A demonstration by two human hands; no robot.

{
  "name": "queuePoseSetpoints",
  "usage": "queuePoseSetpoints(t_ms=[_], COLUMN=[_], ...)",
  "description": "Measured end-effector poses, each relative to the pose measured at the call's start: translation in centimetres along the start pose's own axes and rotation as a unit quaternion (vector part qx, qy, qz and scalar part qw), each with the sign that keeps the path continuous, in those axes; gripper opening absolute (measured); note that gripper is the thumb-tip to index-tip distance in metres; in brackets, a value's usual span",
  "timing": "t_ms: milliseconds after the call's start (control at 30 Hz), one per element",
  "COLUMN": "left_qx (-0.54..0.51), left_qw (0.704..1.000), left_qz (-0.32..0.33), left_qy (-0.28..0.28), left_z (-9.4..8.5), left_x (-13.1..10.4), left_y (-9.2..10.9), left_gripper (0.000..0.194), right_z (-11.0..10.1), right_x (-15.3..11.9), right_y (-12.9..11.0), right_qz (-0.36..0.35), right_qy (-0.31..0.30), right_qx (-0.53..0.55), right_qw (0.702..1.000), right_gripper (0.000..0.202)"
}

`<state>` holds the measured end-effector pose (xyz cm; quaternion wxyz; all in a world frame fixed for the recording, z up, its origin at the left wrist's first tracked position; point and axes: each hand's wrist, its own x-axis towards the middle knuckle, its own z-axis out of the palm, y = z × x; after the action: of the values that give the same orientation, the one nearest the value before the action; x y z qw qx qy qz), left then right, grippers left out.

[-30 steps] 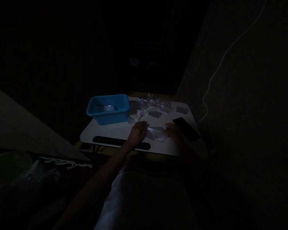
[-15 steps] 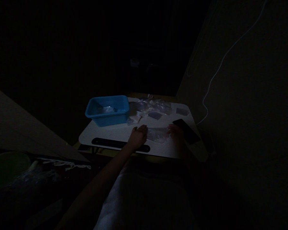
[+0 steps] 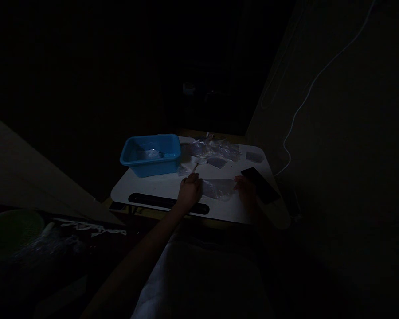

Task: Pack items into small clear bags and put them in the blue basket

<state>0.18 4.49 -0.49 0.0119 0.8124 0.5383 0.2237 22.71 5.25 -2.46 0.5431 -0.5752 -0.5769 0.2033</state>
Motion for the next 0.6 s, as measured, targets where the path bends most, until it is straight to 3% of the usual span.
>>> queuePoseSetpoints(t_ms=[433,600], left_qx=[0.036,0.069], left_qw=[0.999,0.997], left_qz=[-0.013,-0.006], left_qy=[-0.025,-0.036], left_z=[-0.46,-0.32], left_x=[-0.17,-0.38], left_y=[0.6,0.96], left_gripper=[0.027,0.037], right_z=[-0.22,-0.51], right_x=[0.01,-0.06], right_y=[0.24,0.06], right_qz=[0.006,-0.051], right_qy=[-0.004,0.019], right_qx=[0.013,-0.09], right_qw=[1.0,0.994], right_gripper=[0.03,0.029])
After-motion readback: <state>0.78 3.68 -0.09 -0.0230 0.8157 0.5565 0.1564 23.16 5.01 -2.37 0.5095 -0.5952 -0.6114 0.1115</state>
